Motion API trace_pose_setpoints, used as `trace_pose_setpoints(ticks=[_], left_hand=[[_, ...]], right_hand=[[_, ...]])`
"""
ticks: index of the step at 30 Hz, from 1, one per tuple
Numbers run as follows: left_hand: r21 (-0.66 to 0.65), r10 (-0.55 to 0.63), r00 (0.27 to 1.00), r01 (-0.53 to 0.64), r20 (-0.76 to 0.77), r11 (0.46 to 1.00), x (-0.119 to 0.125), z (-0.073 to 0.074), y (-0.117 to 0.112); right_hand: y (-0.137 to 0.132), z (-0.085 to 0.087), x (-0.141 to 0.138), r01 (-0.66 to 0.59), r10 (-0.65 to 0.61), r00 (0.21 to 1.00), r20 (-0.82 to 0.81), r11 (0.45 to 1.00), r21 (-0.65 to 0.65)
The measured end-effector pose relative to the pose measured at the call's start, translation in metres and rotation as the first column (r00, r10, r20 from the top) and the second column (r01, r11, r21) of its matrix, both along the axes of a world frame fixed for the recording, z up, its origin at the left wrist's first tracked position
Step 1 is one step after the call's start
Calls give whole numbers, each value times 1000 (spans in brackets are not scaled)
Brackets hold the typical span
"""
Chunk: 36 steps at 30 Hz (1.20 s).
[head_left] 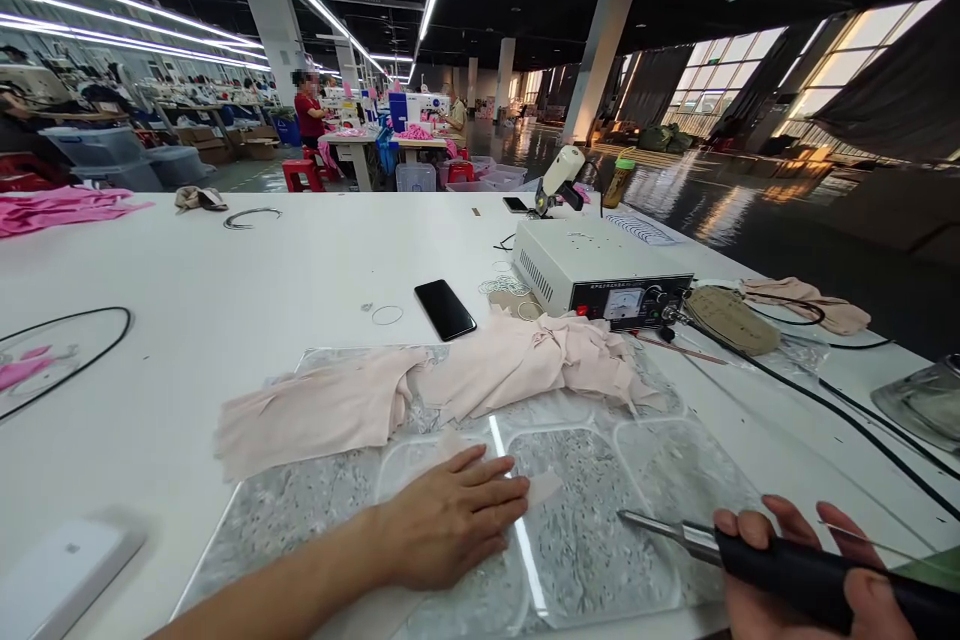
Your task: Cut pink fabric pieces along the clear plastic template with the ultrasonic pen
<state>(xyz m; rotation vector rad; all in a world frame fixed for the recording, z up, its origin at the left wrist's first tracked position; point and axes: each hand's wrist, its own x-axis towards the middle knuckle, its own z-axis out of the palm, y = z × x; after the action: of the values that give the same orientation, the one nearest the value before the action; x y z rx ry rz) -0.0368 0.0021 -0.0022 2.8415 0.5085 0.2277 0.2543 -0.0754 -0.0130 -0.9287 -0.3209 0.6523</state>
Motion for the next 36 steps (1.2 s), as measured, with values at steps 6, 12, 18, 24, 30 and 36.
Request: trace_pose_setpoints(ticks=[6, 12, 18, 24, 30, 36], left_hand=[[4, 0, 999, 0, 53, 1000, 1, -3, 0], [-14, 8, 995, -6, 98, 1000, 1, -6, -1], [-27, 9, 994, -6, 113, 1000, 1, -9, -1], [-34, 7, 995, -4, 103, 999, 2, -9, 1], [-50, 10, 995, -5, 95, 999, 2, -9, 0], [-42, 5, 998, -2, 64, 999, 1, -8, 0]], right_hand=[[45, 52, -19, -292, 276, 951, 140, 950, 113], [83, 58, -41, -672, 585, 715, 383, 726, 145], [90, 39, -38, -689, 626, 706, 331, 715, 118], [89, 42, -35, -674, 622, 717, 315, 734, 83], [88, 41, -37, -661, 613, 727, 309, 747, 74], [86, 39, -37, -674, 624, 713, 318, 736, 67]])
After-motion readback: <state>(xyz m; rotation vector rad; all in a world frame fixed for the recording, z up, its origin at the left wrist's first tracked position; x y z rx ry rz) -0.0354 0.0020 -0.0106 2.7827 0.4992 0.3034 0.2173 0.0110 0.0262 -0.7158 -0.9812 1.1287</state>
